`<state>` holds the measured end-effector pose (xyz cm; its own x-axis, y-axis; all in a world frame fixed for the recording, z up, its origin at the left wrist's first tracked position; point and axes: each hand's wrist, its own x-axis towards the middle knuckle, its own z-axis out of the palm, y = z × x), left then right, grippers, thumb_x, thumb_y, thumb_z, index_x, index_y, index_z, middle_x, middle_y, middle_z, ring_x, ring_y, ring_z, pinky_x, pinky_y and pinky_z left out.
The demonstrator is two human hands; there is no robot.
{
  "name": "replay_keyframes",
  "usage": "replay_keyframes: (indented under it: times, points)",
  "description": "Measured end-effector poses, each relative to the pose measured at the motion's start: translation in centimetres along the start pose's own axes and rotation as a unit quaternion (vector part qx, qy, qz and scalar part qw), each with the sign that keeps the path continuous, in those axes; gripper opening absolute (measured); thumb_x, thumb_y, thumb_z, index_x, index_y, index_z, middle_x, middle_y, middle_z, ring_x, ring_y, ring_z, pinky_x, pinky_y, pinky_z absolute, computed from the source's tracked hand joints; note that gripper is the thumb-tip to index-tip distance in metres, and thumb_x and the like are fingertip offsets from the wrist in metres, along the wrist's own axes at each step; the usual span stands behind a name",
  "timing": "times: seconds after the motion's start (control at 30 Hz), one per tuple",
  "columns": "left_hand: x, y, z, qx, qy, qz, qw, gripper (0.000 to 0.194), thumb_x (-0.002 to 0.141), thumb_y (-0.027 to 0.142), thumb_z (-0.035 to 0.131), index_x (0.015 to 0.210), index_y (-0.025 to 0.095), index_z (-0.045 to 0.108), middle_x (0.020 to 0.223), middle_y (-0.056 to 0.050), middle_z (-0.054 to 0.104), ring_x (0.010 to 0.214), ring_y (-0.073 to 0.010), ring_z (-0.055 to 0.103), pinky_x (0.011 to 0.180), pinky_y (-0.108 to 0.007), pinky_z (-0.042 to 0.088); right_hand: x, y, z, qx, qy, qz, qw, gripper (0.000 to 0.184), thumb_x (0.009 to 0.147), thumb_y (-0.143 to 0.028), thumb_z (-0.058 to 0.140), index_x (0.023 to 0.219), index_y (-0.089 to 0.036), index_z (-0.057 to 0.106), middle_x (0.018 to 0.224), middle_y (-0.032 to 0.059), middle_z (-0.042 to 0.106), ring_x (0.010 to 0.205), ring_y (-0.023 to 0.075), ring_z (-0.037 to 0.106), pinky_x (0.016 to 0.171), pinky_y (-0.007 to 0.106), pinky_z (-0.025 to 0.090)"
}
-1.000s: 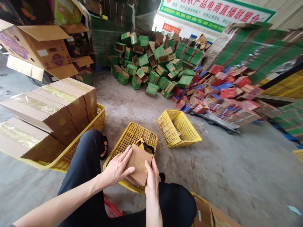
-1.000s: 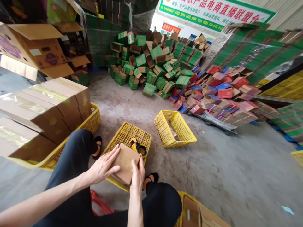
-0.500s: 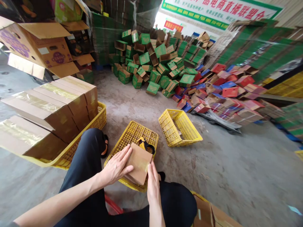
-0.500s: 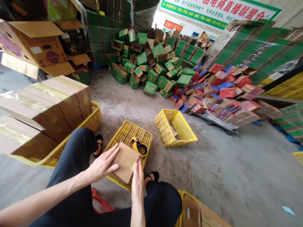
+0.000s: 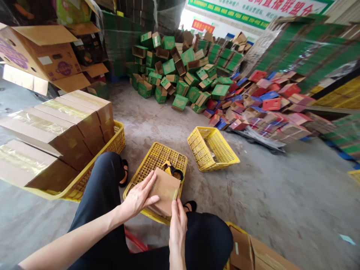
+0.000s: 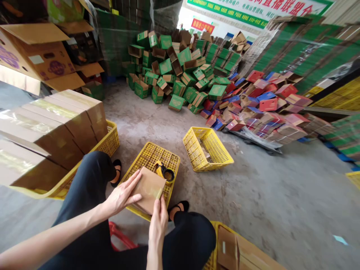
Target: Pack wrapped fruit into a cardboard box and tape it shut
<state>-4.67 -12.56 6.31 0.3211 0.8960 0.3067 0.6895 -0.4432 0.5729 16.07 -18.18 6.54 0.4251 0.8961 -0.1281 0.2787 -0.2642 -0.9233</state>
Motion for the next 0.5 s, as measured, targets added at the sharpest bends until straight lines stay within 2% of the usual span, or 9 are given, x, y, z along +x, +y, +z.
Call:
replay_keyframes:
  times: [0.1, 0.17, 0.33, 0.43, 0.5]
  points:
    - [0.0, 0.0, 0.1, -0.003, 0.001, -0.001, 1.0, 0.086, 0.102, 0.064, 0.043, 0.167, 0.028, 0.001, 0.17, -0.013, 0.025, 0.145, -0.0301, 0.048, 0.114, -0.041, 0.049, 0.3, -0.5, -0.1, -0.005, -0.028, 0.045, 0.999, 0.076, 0.089, -0.072, 0.054, 0.14, -0.017, 0.066, 0.148, 0.0111, 0.06, 0.14, 0.0328, 0.053, 0.113, 0.039, 0.046]
    - [-0.1, 0.0, 0.2, -0.006, 0.004, 0.001, 1.0, 0.086, 0.101, 0.066, 0.043, 0.167, 0.027, 0.004, 0.17, -0.013, 0.025, 0.145, -0.0292, 0.048, 0.114, -0.04, 0.049, 0.3, -0.6, -0.5, 0.014, -0.042, 0.036, 0.998, 0.073, 0.09, -0.07, 0.055, 0.142, -0.019, 0.064, 0.15, 0.0097, 0.059, 0.143, 0.0317, 0.051, 0.116, 0.038, 0.044]
    - [-0.1, 0.0, 0.2, -0.006, 0.009, 0.0, 1.0, 0.084, 0.101, 0.066, 0.043, 0.167, 0.032, 0.003, 0.171, -0.01, 0.021, 0.146, -0.0306, 0.046, 0.114, -0.042, 0.05, -0.1, -0.2, -1.3, 0.048, -0.054, 0.05, 0.996, 0.07, 0.09, -0.064, 0.059, 0.144, -0.02, 0.062, 0.153, 0.0069, 0.055, 0.143, 0.0309, 0.051, 0.113, 0.039, 0.048]
    - [-0.2, 0.0, -0.2, 0.0, 0.02, 0.034, 0.999, 0.083, 0.1, 0.066, 0.044, 0.167, 0.034, 0.005, 0.173, -0.008, 0.014, 0.153, -0.034, 0.033, 0.119, -0.049, 0.044, -0.2, 0.1, -0.9, 0.04, -0.041, 0.037, 0.998, 0.065, 0.091, -0.064, 0.058, 0.142, -0.023, 0.064, 0.15, 0.0041, 0.058, 0.141, 0.0297, 0.052, 0.11, 0.038, 0.05]
    - [-0.4, 0.2, -0.6, 0.012, 0.015, 0.069, 0.997, 0.088, 0.097, 0.07, 0.047, 0.167, 0.03, 0.013, 0.173, -0.01, 0.012, 0.156, -0.0371, 0.022, 0.121, -0.054, 0.039, -0.3, 0.2, -0.4, 0.032, -0.023, 0.025, 0.999, 0.065, 0.091, -0.065, 0.059, 0.141, -0.024, 0.065, 0.149, 0.0045, 0.059, 0.14, 0.0298, 0.054, 0.11, 0.038, 0.051]
